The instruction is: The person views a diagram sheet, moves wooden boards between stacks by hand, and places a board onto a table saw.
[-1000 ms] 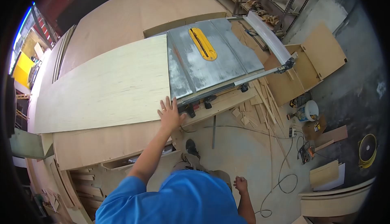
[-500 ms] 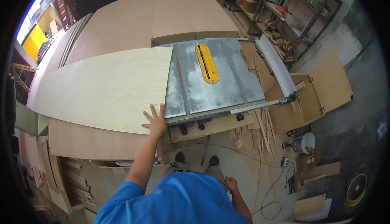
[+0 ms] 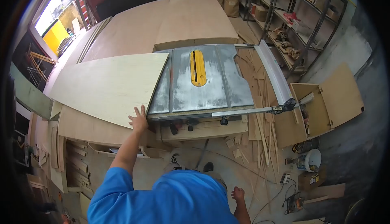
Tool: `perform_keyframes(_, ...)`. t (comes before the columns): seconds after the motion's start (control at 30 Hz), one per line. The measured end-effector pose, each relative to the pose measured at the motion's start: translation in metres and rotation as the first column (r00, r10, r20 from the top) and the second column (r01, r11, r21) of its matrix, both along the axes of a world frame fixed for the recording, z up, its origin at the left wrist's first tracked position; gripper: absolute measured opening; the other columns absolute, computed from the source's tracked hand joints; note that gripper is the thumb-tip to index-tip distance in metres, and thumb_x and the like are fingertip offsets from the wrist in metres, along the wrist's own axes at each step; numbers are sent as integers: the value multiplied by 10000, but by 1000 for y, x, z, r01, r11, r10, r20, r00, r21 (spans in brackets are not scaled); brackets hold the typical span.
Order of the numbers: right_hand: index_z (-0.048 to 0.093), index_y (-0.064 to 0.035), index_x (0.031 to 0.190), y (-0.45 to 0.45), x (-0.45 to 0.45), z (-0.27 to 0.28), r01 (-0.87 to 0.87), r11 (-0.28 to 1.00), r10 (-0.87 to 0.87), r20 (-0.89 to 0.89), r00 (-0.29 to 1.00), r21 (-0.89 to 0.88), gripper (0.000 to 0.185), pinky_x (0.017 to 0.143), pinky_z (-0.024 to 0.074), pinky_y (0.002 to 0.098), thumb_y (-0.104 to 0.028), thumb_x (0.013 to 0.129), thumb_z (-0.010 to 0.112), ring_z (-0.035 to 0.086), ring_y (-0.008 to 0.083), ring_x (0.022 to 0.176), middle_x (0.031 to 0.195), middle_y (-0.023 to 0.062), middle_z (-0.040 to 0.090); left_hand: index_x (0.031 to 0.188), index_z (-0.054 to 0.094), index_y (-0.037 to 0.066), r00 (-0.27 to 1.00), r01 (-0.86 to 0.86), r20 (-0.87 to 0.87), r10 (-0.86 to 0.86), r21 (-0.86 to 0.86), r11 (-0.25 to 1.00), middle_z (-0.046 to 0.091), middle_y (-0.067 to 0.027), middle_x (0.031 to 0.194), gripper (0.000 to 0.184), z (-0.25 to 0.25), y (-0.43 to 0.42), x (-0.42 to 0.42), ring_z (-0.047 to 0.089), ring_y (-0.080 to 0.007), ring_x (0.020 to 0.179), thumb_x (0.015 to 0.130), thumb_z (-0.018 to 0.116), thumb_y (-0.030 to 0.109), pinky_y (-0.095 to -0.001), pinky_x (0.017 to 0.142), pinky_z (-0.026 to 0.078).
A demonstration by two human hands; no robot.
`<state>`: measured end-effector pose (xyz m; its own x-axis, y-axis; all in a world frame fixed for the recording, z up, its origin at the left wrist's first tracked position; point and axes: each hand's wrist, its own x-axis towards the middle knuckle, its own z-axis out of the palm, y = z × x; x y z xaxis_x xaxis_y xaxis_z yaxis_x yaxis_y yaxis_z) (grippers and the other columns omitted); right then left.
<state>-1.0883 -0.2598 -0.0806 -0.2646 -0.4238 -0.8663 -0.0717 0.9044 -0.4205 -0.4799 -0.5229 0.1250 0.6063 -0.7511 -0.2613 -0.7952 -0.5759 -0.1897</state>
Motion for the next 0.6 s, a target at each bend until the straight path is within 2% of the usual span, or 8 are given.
perform_keyframes(0.07, 600, -39, 1027, 17, -15, -4, -182, 983, 182, -4, 983, -16, 280, 562, 497, 361, -313, 979, 574, 629, 227, 639, 836, 95, 647, 1627, 38, 318, 1000, -8, 2, 8, -47, 999, 104, -163, 1684, 875, 6, 22, 7, 314, -648, 1365, 943, 550, 127, -725, 1009, 403)
perform_keyframes(0.17, 606, -30, 1031, 29, -34, -33, -529, 847, 527, -49, 848, -44, 282, 568, 499, 357, -305, 978, 571, 639, 224, 660, 852, 103, 657, 1622, 53, 347, 999, -1, 46, 3, -24, 1000, 169, -179, 1667, 883, 32, 68, 11, 386, -629, 1330, 936, 564, 127, -661, 997, 459)
perform_keyframes(0.27, 611, -21, 1035, 15, -42, -53, -697, 717, 696, -41, 717, -16, 285, 575, 500, 353, -297, 977, 567, 649, 220, 682, 868, 111, 667, 1617, 51, 375, 996, -43, 79, 45, -25, 999, 197, -191, 1656, 898, 53, 118, 11, 418, -619, 1313, 933, 554, 82, -621, 1006, 474)
perform_keyframes(0.33, 615, -15, 1038, -5, -39, -55, -721, 692, 721, 6, 693, 29, 287, 579, 501, 350, -291, 977, 565, 655, 218, 697, 879, 117, 673, 1615, 45, 388, 993, -46, 111, 48, -25, 999, 210, -195, 1651, 909, 58, 154, 11, 433, -619, 1300, 931, 548, 61, -612, 1012, 474)
perform_keyframes(0.43, 620, -7, 1041, -63, -29, -50, -642, 755, 640, 63, 766, 129, 290, 586, 503, 347, -283, 976, 562, 665, 214, 719, 895, 125, 683, 1612, 110, 393, 992, -41, 121, 46, -46, 998, 230, -209, 1641, 901, 52, 218, 11, 453, -623, 1274, 914, 540, 21, -599, 1009, 477)
perform_keyframes(0.47, 622, -4, 1043, -85, -26, -46, -624, 773, 623, 47, 781, 119, 291, 588, 503, 345, -280, 976, 560, 668, 213, 726, 901, 128, 686, 1611, 127, 392, 992, -31, 123, 38, -58, 998, 232, -212, 1640, 896, 45, 243, 13, 453, -625, 1272, 910, 539, 14, -599, 1007, 477)
perform_keyframes(0.53, 629, -23, 1101, -137, -18, -50, -616, 788, 616, -20, 787, 26, 287, 546, 497, 377, -275, 985, 556, 633, 223, 620, 815, 85, 660, 1607, 163, 389, 993, -25, 116, 33, -67, 997, 230, -208, 1642, 872, 27, 297, 18, 459, -630, 1258, 911, 520, 3, -604, 1005, 474)
perform_keyframes(0.6, 617, -33, 1029, -184, -10, -48, -558, 823, 556, -47, 830, -103, 239, 510, 470, 317, -255, 997, 534, 607, 181, 598, 782, 67, 632, 1607, 158, 391, 995, -36, 95, 40, -34, 999, 229, -198, 1646, 873, 14, 352, 19, 462, -631, 1252, 913, 513, -1, -606, 1008, 471)
